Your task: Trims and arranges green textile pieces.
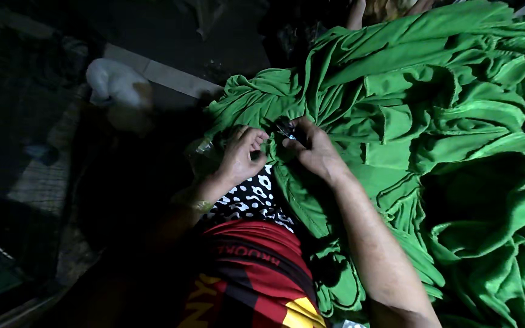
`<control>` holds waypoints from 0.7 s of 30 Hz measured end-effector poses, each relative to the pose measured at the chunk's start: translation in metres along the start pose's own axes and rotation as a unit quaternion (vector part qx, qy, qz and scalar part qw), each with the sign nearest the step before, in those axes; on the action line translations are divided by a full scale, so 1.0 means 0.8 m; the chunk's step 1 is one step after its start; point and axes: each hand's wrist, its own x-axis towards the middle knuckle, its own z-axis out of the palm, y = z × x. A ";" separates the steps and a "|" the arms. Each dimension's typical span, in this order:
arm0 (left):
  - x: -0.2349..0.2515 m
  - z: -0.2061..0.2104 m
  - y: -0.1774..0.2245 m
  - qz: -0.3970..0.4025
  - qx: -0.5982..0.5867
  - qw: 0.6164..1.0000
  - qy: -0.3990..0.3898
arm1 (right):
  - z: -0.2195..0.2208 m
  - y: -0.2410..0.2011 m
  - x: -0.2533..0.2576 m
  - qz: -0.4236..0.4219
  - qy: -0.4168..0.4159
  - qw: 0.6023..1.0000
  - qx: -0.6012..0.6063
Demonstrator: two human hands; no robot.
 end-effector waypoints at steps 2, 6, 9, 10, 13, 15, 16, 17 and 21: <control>0.001 0.008 -0.002 0.030 0.037 0.999 0.026 | 0.009 0.003 0.004 0.015 -0.004 1.000 0.009; 0.006 0.020 -0.016 0.049 0.075 0.996 0.028 | 0.017 0.010 0.011 0.032 -0.007 0.999 0.019; 0.008 0.019 -0.012 0.023 0.071 0.997 0.004 | 0.013 0.013 0.013 0.025 -0.018 0.999 -0.009; 0.007 0.015 -0.008 0.004 0.063 0.998 -0.008 | 0.010 0.015 0.014 0.022 -0.023 0.999 -0.028; 0.006 0.005 0.000 -0.046 0.041 0.997 -0.036 | 0.002 0.012 0.009 0.012 -0.046 0.994 -0.102; 0.004 0.004 0.000 -0.044 0.034 0.998 -0.025 | 0.003 0.008 0.006 0.002 -0.058 0.986 -0.158; 0.003 0.004 0.001 -0.039 0.033 0.999 -0.018 | 0.004 0.005 0.005 0.001 -0.063 0.981 -0.184; 0.002 0.004 0.003 -0.037 0.032 0.999 -0.013 | 0.005 0.000 0.003 0.006 -0.071 0.975 -0.208; 0.000 0.007 0.007 -0.028 0.044 0.999 -0.003 | 0.014 -0.008 0.000 0.011 -0.067 0.959 -0.274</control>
